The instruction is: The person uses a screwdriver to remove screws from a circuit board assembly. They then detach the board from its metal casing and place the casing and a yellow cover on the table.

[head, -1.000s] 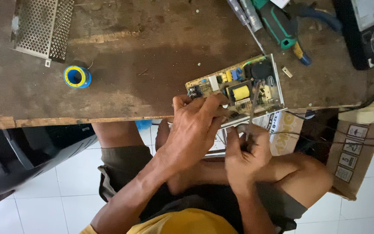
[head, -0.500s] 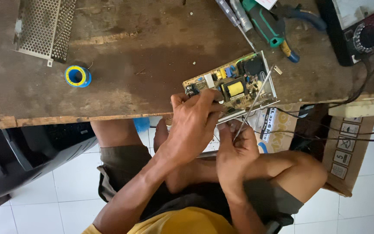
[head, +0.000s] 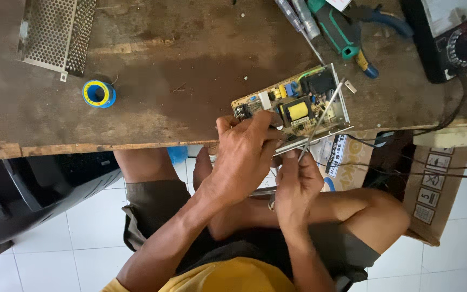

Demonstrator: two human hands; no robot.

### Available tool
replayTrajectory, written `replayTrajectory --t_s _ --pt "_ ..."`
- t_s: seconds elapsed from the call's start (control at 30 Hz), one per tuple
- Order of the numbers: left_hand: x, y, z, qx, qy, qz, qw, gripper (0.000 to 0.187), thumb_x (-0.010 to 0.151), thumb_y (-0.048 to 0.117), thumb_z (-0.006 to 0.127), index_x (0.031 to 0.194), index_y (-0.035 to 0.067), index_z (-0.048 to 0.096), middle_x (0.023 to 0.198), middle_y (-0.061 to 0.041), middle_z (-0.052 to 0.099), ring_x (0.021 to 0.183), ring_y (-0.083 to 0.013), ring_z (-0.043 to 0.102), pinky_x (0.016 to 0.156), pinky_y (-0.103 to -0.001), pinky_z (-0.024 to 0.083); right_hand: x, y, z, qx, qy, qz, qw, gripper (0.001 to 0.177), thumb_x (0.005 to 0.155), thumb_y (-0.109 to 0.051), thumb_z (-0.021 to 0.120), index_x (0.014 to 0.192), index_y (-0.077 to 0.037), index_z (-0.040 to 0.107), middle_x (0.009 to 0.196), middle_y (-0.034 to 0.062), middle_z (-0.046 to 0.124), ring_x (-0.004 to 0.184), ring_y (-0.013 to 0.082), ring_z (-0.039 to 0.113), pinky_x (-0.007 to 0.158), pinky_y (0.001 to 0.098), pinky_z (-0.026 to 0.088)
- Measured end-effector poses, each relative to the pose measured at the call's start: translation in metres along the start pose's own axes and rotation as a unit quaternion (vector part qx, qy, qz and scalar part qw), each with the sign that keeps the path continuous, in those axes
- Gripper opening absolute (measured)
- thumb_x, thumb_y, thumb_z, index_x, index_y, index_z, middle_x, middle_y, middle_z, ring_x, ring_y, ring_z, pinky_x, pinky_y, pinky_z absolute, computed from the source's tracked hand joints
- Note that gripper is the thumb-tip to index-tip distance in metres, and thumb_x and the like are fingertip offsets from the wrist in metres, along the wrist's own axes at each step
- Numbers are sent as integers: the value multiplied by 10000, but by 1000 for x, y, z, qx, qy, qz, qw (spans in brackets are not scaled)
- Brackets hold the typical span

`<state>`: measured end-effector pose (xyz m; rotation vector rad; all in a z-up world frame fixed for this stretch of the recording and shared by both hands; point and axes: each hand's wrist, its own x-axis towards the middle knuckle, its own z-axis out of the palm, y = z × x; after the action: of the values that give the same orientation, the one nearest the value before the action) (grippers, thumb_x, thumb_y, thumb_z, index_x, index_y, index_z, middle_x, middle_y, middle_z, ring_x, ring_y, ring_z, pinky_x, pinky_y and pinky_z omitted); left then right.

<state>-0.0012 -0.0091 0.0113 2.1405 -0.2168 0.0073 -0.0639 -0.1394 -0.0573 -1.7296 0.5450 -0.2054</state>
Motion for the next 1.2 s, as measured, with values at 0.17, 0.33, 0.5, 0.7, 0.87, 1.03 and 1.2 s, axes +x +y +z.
replayTrajectory --t_s 0.17,0.33,0.5,0.7,0.87,1.03,1.2 --pt "4 -5 3 -1 -1 -2 1000 334 925 29 779 1210 122 631 899 -67 841 851 -337 807 999 -496 382 3 -5 -5 -21 -20 -5 1000 201 1090 -64 675 891 -51 707 578 79 567 529 87 478 467 272 356" --pt "-1 -8 7 -15 2 -3 1000 336 954 39 776 1246 132 641 913 -28 855 867 -287 817 1012 -463 373 5 -14 -6 -11 -14 -23 1000 161 1052 7 735 919 -75 695 673 93 707 567 74 532 518 252 377" --pt "-1 -7 8 -26 16 -5 1000 327 957 18 765 1228 145 632 901 -23 852 886 -290 814 1004 -469 388 4 -8 -7 43 -37 -5 998 162 1092 -26 666 937 -69 653 638 102 655 462 65 496 441 231 345" --pt "3 -3 1 -16 16 6 1000 224 960 68 762 1104 137 604 909 -17 855 878 -293 798 989 -467 380 4 7 -14 -4 -23 -25 999 182 1102 -55 682 922 -47 704 653 131 684 490 128 551 454 251 398" --pt "2 -1 0 -27 22 2 999 213 972 39 743 1114 122 607 877 -60 830 840 -327 787 975 -475 387 10 4 -17 -54 -25 -50 997 98 1055 -34 769 970 -36 720 710 113 699 569 102 568 483 258 460" --pt "1 -5 5 20 15 -10 1000 183 995 65 620 1143 140 542 874 -20 771 866 -352 721 925 -488 337 1 -30 -10 -22 -23 82 996 239 1051 -93 746 860 -133 609 700 -44 514 515 38 397 399 280 320" --pt "0 -5 3 5 -1 -14 1000 117 1011 53 567 1087 123 511 810 13 713 839 -315 683 912 -461 304 -1 -18 -14 6 23 130 991 114 1017 -162 780 991 -96 690 774 56 710 514 93 529 366 289 394"
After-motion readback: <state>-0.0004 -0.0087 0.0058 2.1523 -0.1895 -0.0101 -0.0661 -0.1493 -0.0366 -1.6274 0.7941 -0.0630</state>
